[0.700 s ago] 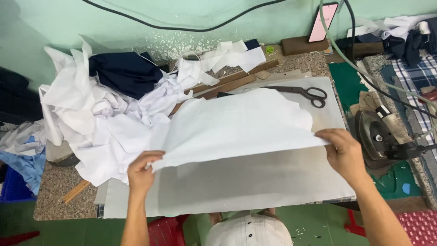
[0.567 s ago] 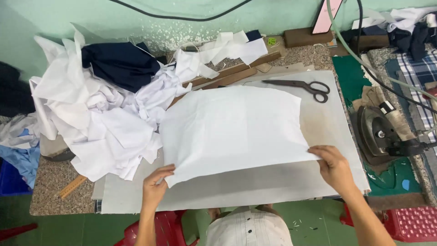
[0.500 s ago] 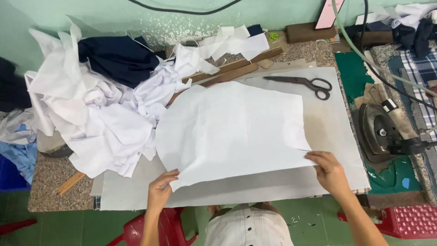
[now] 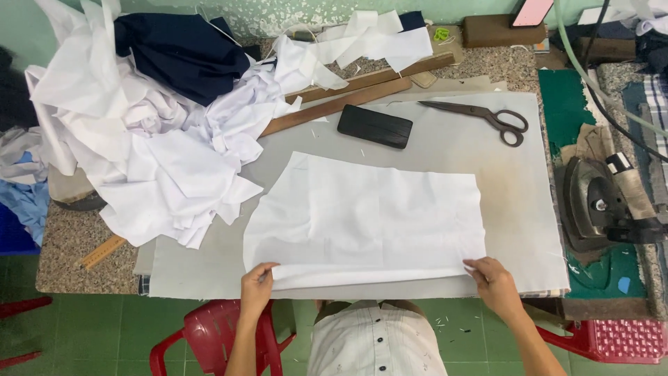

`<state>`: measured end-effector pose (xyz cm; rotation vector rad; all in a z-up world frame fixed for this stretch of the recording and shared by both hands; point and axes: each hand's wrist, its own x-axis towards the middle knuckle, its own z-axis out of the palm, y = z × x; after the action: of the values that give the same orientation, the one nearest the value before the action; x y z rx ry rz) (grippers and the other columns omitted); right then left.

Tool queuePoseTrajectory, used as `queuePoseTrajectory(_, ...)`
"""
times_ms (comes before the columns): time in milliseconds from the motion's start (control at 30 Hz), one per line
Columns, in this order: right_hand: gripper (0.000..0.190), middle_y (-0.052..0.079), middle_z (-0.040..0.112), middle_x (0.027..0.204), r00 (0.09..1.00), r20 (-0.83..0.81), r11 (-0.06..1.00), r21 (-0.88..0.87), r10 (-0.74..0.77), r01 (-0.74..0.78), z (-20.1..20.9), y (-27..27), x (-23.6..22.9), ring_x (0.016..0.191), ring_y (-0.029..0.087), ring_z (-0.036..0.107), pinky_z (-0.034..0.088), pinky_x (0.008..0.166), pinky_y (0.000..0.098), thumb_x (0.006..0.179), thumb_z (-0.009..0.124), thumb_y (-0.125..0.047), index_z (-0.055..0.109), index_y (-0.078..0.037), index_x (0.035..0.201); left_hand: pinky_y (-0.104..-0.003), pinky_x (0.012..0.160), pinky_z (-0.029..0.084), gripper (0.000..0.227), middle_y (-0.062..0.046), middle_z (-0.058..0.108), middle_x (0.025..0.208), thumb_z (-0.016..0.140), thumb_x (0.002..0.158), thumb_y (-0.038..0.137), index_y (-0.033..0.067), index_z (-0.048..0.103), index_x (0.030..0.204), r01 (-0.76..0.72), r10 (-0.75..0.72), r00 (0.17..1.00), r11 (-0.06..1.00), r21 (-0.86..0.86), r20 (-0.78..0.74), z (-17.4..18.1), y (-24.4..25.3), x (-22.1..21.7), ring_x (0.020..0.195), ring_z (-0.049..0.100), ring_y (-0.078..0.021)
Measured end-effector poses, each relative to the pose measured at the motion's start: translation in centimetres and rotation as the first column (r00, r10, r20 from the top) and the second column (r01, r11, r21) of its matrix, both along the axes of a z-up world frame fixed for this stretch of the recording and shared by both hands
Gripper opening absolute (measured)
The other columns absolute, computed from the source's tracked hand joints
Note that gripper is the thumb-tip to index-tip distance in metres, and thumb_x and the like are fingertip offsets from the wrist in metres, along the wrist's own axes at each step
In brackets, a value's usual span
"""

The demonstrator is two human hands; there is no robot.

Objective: The person irons a white fabric piece on a table, then uses scissors to trim its edges. They repeat the ironing and trimming process on the same fabric piece.

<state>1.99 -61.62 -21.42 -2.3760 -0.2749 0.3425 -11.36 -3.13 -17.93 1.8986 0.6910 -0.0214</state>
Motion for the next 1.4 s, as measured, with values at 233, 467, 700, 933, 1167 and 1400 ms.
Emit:
queuePoseTrajectory(233, 0.021, 0.01, 0.079, 0.098, 0.94, 0.261, 0.973, -0.001, -0.221, 0.229, 3.1, 3.9, 9.7, 0.097, 0.027, 0.075, 0.058, 0.089, 0.0362, 0.094, 0.078, -0.013, 0.079, -0.011, 0.115, -0.048, 0.081, 0.058, 0.014, -0.022, 0.076, 0.092, 0.069, 0.091, -0.001, 0.0012, 0.078, 0.102, 0.002, -0.081, 0.979, 0.921, 0.389, 0.186, 1.0, 1.4, 14.1, 0.092, 0.073, -0.0402)
queuePoseTrajectory(467, 0.031, 0.017, 0.076, 0.106, 0.833, 0.503, 0.957, -0.036, -0.231, 0.287, 6.0, 7.2, 14.8, 0.102, 0.031, 0.072, 0.057, 0.093, 0.0407, 0.096, 0.077, -0.008, 0.072, -0.001, 0.126, -0.044, 0.09, 0.054, 0.021, -0.016, 0.071, 0.108, 0.076, 0.097, 0.017, 0.0047, 0.073, 0.114, -0.027, -0.221, 0.933, 0.745, 0.666, 0.286, 2.3, 0.3, 22.1, 0.102, 0.068, -0.033)
queuePoseTrajectory(700, 0.041, 0.002, 0.065, 0.118, 0.765, 0.618, 0.927, -0.368, 0.182, 0.076, 3.1, 5.0, 7.2, 0.118, 0.021, 0.06, 0.049, 0.103, 0.0361, 0.086, 0.073, -0.01, 0.068, -0.02, 0.126, -0.047, 0.104, 0.049, 0.036, -0.021, 0.066, 0.133, 0.072, 0.101, 0.027, 0.0047, 0.071, 0.129, -0.003, -0.042, 0.998, 0.643, 0.766, 0.039, 2.0, 0.8, 11.0, 0.127, 0.06, -0.0345)
queuePoseTrajectory(933, 0.028, 0.003, 0.064, 0.12, 0.737, 0.607, 0.849, -0.521, 0.298, 0.086, -0.6, 3.1, 5.9, 0.128, 0.022, 0.057, 0.042, 0.111, 0.0382, 0.098, 0.059, -0.013, 0.069, -0.023, 0.122, -0.051, 0.095, 0.052, 0.06, -0.024, 0.06, 0.122, 0.074, 0.095, 0.041, -0.0024, 0.062, 0.134, -0.056, 0.227, 0.952, 0.786, 0.616, -0.203, 2.4, 1.4, 7.6, 0.116, 0.061, -0.0401)
queuePoseTrajectory(1167, 0.016, 0.0, 0.069, 0.111, 0.743, 0.605, 0.823, -0.552, 0.287, 0.132, -1.3, 2.2, 4.8, 0.125, 0.019, 0.06, 0.043, 0.114, 0.0375, 0.099, 0.06, -0.016, 0.073, -0.023, 0.106, -0.047, 0.072, 0.055, 0.039, -0.015, 0.07, 0.085, 0.068, 0.096, 0.042, 0.0032, 0.073, 0.094, 0.013, 0.206, 0.922, 0.829, 0.559, -0.328, -3.3, 4.7, 5.5, 0.086, 0.072, -0.0362)
queuePoseTrajectory(1400, 0.041, 0.01, 0.068, 0.121, 0.74, 0.587, 0.884, -0.466, 0.328, -0.022, 0.0, 0.4, -0.2, 0.124, 0.033, 0.061, 0.048, 0.109, 0.0495, 0.078, 0.063, 0.005, 0.069, -0.011, 0.115, -0.044, 0.091, 0.052, 0.054, -0.016, 0.064, 0.115, 0.063, 0.099, 0.042, -0.0023, 0.064, 0.129, -0.072, 0.255, 0.878, 0.907, 0.415, -0.405, 1.9, 2.1, 2.4, 0.104, 0.062, -0.032)
